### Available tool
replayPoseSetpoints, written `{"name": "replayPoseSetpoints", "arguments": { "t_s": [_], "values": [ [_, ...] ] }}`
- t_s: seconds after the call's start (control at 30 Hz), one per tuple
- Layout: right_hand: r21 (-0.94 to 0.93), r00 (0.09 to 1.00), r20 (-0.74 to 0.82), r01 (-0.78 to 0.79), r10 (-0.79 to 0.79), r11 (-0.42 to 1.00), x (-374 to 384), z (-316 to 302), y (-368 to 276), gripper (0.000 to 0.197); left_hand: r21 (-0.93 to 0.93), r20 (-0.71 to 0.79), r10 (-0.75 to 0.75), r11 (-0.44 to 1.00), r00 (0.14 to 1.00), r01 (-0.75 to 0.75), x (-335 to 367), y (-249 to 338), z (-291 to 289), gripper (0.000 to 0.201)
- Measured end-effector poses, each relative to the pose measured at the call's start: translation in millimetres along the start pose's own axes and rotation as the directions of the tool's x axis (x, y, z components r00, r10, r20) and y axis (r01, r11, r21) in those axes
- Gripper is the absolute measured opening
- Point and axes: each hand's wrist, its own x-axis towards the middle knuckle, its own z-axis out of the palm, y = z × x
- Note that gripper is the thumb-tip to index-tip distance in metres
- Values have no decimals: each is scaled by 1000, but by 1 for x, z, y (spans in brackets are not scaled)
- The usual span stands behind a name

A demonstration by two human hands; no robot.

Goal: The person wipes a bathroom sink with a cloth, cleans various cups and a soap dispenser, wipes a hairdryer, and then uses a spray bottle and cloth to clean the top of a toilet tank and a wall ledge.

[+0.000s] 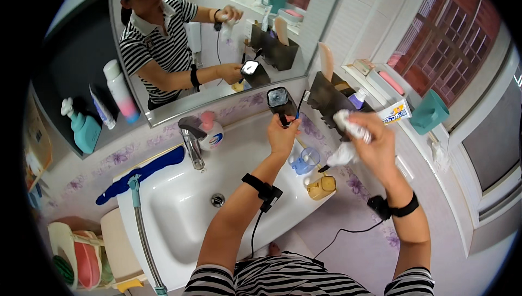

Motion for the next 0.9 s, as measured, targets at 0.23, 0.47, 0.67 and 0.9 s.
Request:
{"name": "replayPoseSetpoints", "arguments": {
  "t_s": [0.23, 0.47, 0.67, 0.9],
  "values": [
    [107, 987, 52, -160, 155, 981, -72, 3, 26, 24, 30, -43, 51, 998, 998, -50, 17, -22, 13, 24],
    [280, 935, 46, -351, 352, 894, -91, 3, 36, 20, 157, -60, 75, 985, 995, -65, 24, -42, 23, 26],
    [350, 943, 54, -325, 327, 879, -96, 7, 38, 23, 186, -41, 17, 982, 999, -9, 19, -50, 23, 27],
    [357, 962, 44, -269, 271, 895, -92, 15, 38, 24, 122, -9, 40, 992, 999, -39, 19, -38, -4, 16]
  ]
}}
